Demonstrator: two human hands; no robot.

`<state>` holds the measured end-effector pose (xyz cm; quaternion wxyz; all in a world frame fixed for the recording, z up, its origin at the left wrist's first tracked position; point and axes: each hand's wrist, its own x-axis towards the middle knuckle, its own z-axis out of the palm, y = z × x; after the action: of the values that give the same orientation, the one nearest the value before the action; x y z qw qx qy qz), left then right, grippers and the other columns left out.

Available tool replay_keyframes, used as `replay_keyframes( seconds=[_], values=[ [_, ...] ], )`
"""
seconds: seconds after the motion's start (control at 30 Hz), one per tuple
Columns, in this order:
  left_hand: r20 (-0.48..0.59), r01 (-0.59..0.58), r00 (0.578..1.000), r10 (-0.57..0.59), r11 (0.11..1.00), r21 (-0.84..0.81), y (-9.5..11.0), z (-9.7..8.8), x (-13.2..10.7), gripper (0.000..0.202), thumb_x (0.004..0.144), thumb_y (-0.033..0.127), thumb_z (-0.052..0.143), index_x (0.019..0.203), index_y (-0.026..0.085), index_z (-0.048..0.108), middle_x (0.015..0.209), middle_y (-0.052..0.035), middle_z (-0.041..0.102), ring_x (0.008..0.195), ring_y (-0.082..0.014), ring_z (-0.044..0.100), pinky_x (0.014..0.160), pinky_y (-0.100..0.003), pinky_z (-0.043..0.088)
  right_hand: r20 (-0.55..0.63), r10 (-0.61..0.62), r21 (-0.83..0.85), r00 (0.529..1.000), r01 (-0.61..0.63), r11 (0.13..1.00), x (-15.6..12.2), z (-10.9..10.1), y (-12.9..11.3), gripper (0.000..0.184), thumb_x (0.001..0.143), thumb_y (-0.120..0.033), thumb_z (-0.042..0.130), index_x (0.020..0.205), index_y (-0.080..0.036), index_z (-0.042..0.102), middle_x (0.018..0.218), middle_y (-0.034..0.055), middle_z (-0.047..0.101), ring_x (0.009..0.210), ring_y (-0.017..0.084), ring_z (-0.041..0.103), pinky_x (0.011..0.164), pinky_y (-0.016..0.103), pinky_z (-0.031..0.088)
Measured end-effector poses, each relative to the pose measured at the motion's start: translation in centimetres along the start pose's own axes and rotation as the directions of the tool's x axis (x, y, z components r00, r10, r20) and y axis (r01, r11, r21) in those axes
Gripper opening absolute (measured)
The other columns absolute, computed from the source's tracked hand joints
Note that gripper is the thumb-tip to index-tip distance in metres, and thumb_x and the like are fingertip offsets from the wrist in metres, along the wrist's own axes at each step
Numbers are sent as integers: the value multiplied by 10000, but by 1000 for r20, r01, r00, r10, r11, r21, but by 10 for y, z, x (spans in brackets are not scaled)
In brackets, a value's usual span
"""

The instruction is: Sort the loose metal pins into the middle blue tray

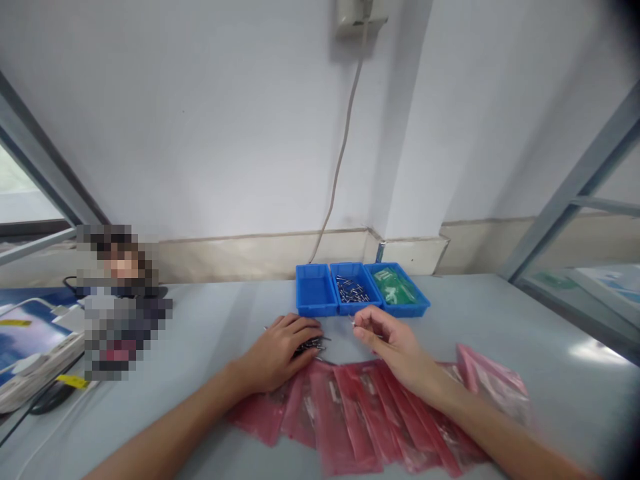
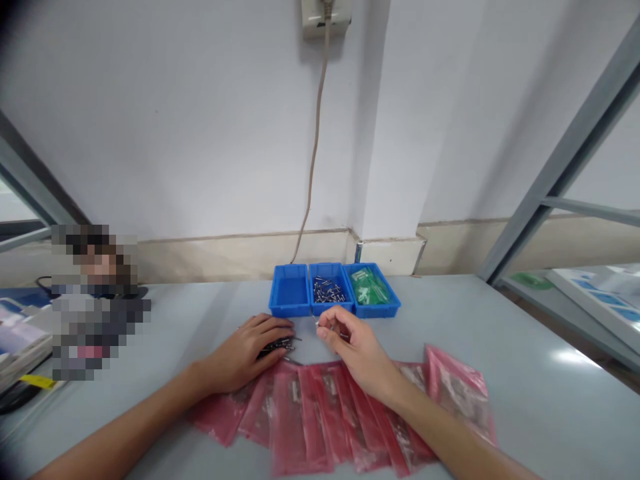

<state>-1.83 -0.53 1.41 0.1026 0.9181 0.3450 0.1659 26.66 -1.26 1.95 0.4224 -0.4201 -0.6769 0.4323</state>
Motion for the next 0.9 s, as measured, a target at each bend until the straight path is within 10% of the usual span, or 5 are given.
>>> replay_keyframes(
  seconds=[0.4,0.9],
  values=[
    [-19,-10,1000,10,1000,1,-2,2,0,297,1144,350,538,1403,253,647,1437,-63,674,1303,-271,595,1147,-468,481,-41,160,226,986,-147,963,1,0,1,366,1035,-569,642,1033,-210,713,850,3,596,630,131,444,600,287,347],
    [-4,5,1000,-5,1000,-7,1,-1,0,284,1142,345,537,1376,257,672,1440,-63,670,1313,-275,589,1149,-477,480,-102,-136,-278,985,103,955,-5,2,2,121,1035,-355,673,956,-264,688,932,8,619,848,204,590,782,335,460]
  ],
)
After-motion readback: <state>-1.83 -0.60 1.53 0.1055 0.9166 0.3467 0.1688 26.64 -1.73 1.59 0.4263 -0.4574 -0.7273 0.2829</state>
